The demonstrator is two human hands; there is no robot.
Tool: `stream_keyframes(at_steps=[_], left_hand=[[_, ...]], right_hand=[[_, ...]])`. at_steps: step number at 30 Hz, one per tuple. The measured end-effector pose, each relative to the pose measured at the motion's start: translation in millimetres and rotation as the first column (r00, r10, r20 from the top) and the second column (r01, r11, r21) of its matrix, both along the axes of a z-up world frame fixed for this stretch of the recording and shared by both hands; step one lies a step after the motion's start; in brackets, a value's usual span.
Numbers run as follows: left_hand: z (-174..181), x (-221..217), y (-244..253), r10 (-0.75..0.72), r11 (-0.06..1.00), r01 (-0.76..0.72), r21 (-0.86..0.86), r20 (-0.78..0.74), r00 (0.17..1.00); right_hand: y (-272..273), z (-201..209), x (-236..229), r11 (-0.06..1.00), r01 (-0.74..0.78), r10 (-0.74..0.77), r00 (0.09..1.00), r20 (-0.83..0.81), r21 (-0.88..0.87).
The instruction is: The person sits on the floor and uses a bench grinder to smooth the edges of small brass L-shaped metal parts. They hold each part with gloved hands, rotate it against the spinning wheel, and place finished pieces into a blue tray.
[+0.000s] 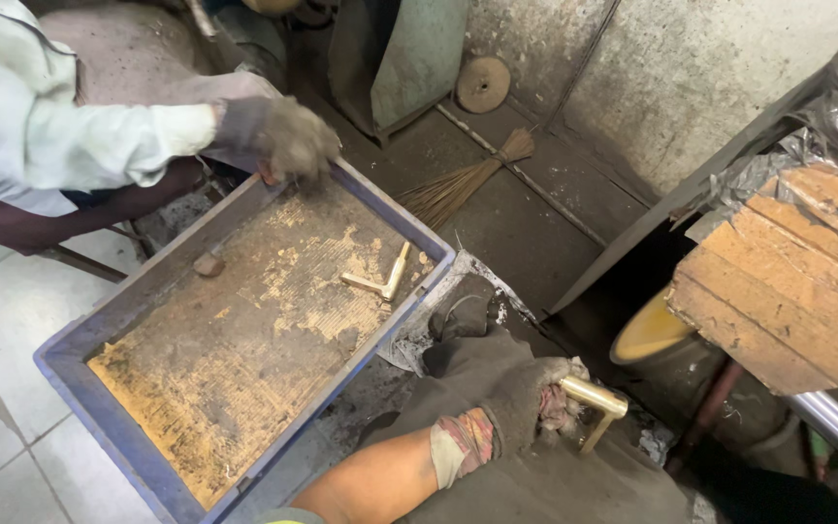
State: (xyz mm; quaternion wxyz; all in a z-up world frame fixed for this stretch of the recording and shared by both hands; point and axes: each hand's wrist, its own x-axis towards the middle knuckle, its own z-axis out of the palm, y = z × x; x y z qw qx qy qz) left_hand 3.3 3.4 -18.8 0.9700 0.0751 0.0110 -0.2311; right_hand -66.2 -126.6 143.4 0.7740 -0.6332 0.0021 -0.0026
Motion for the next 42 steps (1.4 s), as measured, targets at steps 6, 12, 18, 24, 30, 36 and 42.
stream_keyframes(at_steps=[6, 12, 18, 24, 30, 36, 42], left_hand=[[6, 9, 3, -0.118, 0.988, 0.111, -0.106, -0.058, 0.991], [47, -10, 39, 0.032, 0.971, 0.013, 0.237, -0.183, 0.983], [83, -16, 59, 0.147, 0.971, -0.122, 0.207, -0.112, 0.983], [86, -9, 57, 0.204, 0.937, -0.15, 0.316, -0.146, 0.968], [87, -9, 49, 0.234, 0.922, -0.174, 0.347, -0.138, 0.962], [89, -10, 42, 0.253, 0.918, -0.207, 0.337, -0.098, 0.962], [90, -10, 45, 0.137, 0.974, -0.133, 0.183, -0.009, 0.991]], right_hand=[[-42, 20, -19, 0.995, 0.1, -0.1, 0.995, -0.027, -0.007], [-67, 24, 3, 0.995, 0.073, -0.062, 0.987, -0.151, 0.071], [-29, -40, 64, 0.994, -0.11, 0.111, 0.967, -0.229, 0.015], [-8, -76, 88, 0.982, 0.105, -0.021, 0.885, -0.466, 0.155], [-17, -69, 83, 0.971, 0.044, 0.036, 0.945, -0.325, 0.235], [-47, -33, 69, 0.885, 0.137, -0.126, 0.99, -0.056, 0.445], [-154, -13, -9, 0.149, 0.474, -0.419, 0.825, 0.379, -0.868]])
